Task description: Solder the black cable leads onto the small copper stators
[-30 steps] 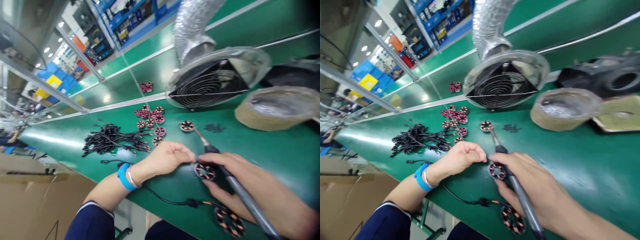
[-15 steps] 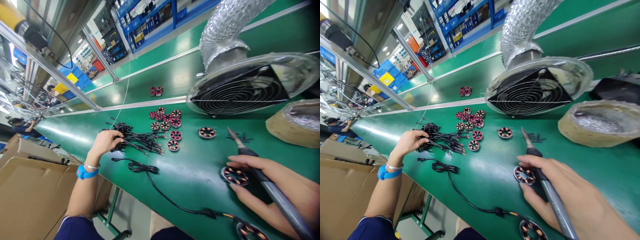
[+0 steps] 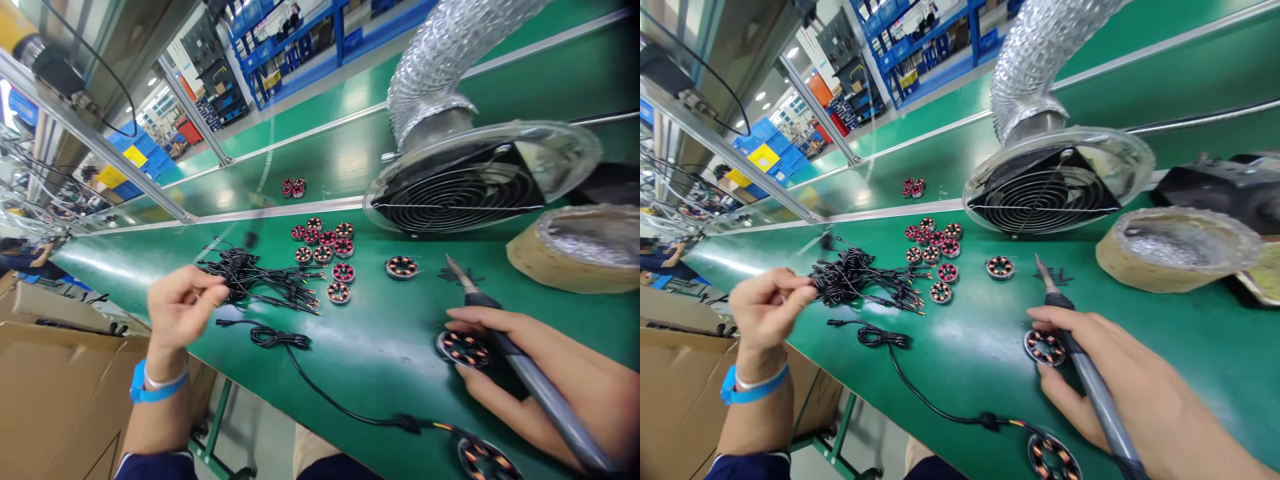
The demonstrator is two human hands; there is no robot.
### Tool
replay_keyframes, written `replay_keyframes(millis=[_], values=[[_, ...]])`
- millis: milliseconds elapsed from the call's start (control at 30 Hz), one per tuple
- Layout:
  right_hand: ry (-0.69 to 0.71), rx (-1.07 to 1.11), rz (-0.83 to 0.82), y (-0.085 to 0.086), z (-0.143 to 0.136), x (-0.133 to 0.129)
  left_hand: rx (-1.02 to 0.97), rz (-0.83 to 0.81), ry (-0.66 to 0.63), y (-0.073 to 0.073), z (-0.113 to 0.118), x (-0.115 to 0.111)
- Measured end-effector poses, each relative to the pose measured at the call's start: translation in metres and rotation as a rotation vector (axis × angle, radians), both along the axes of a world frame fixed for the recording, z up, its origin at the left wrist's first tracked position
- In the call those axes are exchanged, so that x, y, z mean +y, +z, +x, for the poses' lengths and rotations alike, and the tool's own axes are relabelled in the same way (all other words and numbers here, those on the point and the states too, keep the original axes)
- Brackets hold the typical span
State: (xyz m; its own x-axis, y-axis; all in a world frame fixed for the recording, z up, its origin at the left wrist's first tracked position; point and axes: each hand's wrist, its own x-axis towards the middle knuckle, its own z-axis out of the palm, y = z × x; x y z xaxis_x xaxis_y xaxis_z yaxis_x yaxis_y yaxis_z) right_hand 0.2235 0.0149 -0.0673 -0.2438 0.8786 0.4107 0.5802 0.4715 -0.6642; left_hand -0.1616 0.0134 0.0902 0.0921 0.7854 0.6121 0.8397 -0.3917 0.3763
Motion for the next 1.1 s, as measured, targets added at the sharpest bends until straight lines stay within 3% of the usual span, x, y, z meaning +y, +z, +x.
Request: replay_keyframes(millis=[67, 167, 333, 433, 567, 700, 800, 900, 1100], values=[[0.046, -0.072, 0.054, 0.009, 0.003, 0.001, 0.113, -0.181, -0.196, -0.014, 0.033, -0.005], [0.069, -0.053, 0.105, 0.025, 0.005, -0.002, 0.199, -0.297, -0.411, -0.042, 0.074, -0.001], [0.010, 0.231, -0.044, 0.042, -0.006, -0.008, 0.276, -0.313, -0.561, -0.075, 0.101, 0.008], [-0.008, 0.332, -0.081, 0.044, -0.015, -0.007, 0.315, -0.373, -0.602, -0.076, 0.102, 0.010], [0.014, 0.364, -0.051, 0.045, -0.021, -0.008, 0.322, -0.546, -0.568, -0.062, 0.114, 0.015], [0.047, 0.380, 0.032, 0.045, -0.025, -0.010, 0.089, -0.634, -0.585, -0.057, 0.149, 0.022], [0.053, 0.386, 0.130, 0.046, -0.027, -0.012, -0.232, -1.063, -0.733, -0.069, 0.173, 0.025], [0.040, 0.349, 0.187, 0.047, -0.024, -0.012, -0.570, -1.396, -0.717, -0.082, 0.183, 0.027], [-0.012, 0.436, -0.012, 0.047, -0.020, -0.010, -0.733, -1.339, -0.650, -0.091, 0.182, 0.027]])
